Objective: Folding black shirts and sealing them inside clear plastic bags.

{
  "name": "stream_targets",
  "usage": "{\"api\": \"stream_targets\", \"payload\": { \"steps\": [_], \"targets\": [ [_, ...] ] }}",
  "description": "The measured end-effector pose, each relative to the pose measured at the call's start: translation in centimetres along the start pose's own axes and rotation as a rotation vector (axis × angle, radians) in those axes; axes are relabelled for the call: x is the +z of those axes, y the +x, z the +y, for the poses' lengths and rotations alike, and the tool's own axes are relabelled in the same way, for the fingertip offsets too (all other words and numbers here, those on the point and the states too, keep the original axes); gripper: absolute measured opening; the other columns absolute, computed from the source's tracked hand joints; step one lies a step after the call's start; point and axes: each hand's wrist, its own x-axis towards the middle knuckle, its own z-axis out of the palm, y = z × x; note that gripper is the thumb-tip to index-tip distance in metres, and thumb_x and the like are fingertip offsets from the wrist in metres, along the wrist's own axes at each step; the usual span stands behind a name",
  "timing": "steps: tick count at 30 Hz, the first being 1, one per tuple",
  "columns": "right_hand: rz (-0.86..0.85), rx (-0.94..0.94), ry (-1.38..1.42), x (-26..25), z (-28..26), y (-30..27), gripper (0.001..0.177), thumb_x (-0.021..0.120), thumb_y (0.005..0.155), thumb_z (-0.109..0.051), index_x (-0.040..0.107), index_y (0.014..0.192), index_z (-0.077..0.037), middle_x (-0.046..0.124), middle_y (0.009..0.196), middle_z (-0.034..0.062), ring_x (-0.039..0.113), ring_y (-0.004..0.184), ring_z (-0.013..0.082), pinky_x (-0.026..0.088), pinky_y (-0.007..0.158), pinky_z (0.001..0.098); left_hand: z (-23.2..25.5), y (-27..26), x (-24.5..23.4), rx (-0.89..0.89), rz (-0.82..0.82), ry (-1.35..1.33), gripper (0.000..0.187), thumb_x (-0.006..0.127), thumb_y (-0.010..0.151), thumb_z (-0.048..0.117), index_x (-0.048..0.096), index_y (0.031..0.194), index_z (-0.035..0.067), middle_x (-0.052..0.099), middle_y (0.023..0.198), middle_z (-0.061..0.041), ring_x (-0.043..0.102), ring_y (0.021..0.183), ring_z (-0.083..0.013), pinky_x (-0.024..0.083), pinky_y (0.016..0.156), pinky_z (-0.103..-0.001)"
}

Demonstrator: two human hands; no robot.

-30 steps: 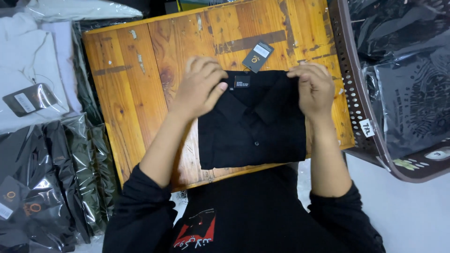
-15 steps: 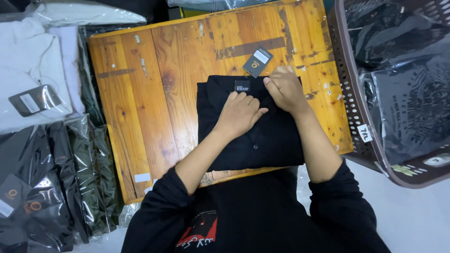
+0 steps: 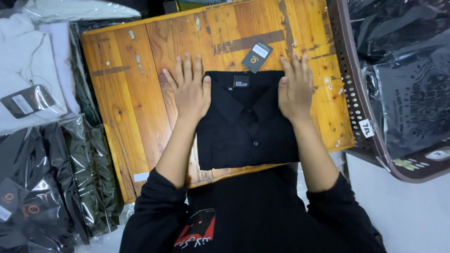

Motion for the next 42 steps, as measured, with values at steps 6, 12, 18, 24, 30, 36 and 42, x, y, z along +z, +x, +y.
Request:
{"api": "stream_targets", "payload": {
  "steps": [6,12,18,24,30,36,42],
  "targets": [
    [-0.009,0.288,0.021,-0.8,1.3,-1.1,0.067,0.011,0.113,-0.044,0.036,0.161,-0.004,0.023,0.168,0.0171,0.004,0.154,0.0412,0.012,0.126,0.0626,-0.5,-1.2,0.0,-0.002,0.154,-0.214,0.074,0.004,0.107,0.055,0.025,0.164,0.013,0.019,0.171,-0.017,0.016,0.160,-0.0415,0.003,0.130,-0.064],
    [-0.168,0.198,-0.076,-5.4,-6.3,-8.0,0.066,0.036,0.105,-0.028,0.028,0.162,0.004,0.016,0.169,0.0285,0.014,0.153,0.0524,0.011,0.121,0.0668,5.7,-11.7,-5.5,0.126,0.003,-0.243,0.078,0.052,0.100,0.030,0.022,0.158,-0.013,0.014,0.164,-0.038,0.013,0.153,-0.0563,0.008,0.120,-0.071],
    [-0.264,0.327,0.008,-3.4,-5.8,-11.1,0.070,0.043,0.103,-0.033,0.027,0.163,0.001,0.015,0.170,0.0262,0.010,0.155,0.0479,0.005,0.120,0.0669,4.3,-15.6,-2.4,0.091,-0.128,-0.063,0.102,0.056,0.093,0.060,0.025,0.155,-0.015,0.018,0.162,-0.040,0.014,0.152,-0.0565,0.006,0.121,-0.067],
    [-0.248,0.360,0.089,-3.5,-5.5,-11.2,0.061,0.035,0.108,-0.030,0.031,0.163,-0.005,0.015,0.171,0.0219,0.009,0.157,0.0420,-0.001,0.121,0.0642,3.1,-16.4,-2.4,0.075,-0.071,-0.084,0.082,0.042,0.104,0.044,0.021,0.157,-0.014,0.016,0.164,-0.038,0.011,0.153,-0.0539,0.002,0.122,-0.065],
    [0.045,0.343,0.367,-3.4,-2.4,-13.9,0.050,0.041,0.110,-0.019,0.045,0.156,-0.001,0.034,0.163,0.0244,0.028,0.151,0.0433,0.018,0.123,0.0556,1.6,-18.9,-3.3,0.033,0.023,-0.193,0.069,0.050,0.103,0.034,0.035,0.150,-0.013,0.028,0.159,-0.037,0.023,0.149,-0.0553,0.009,0.122,-0.065],
    [0.189,0.216,0.096,-6.3,-1.5,-17.2,0.012,0.074,0.102,-0.006,0.077,0.114,-0.004,0.069,0.101,0.0079,0.068,0.091,0.0329,0.052,0.090,0.0407,-0.1,-22.0,-5.0,-0.067,-0.051,-0.465,0.041,0.083,0.082,0.026,0.056,0.102,0.003,0.047,0.137,-0.022,0.037,0.138,-0.0540,0.025,0.118,-0.067],
    [-0.062,0.344,-0.015,-7.0,0.3,-21.8,0.025,0.092,0.091,-0.016,0.074,0.106,-0.008,0.066,0.082,0.0022,0.063,0.072,0.0244,0.050,0.068,0.0359,-0.4,-21.9,-5.2,-0.108,0.025,-0.572,0.012,0.079,0.086,0.013,0.069,0.091,0.008,0.058,0.126,-0.012,0.050,0.134,-0.0439,0.031,0.119,-0.060]
  ]
}}
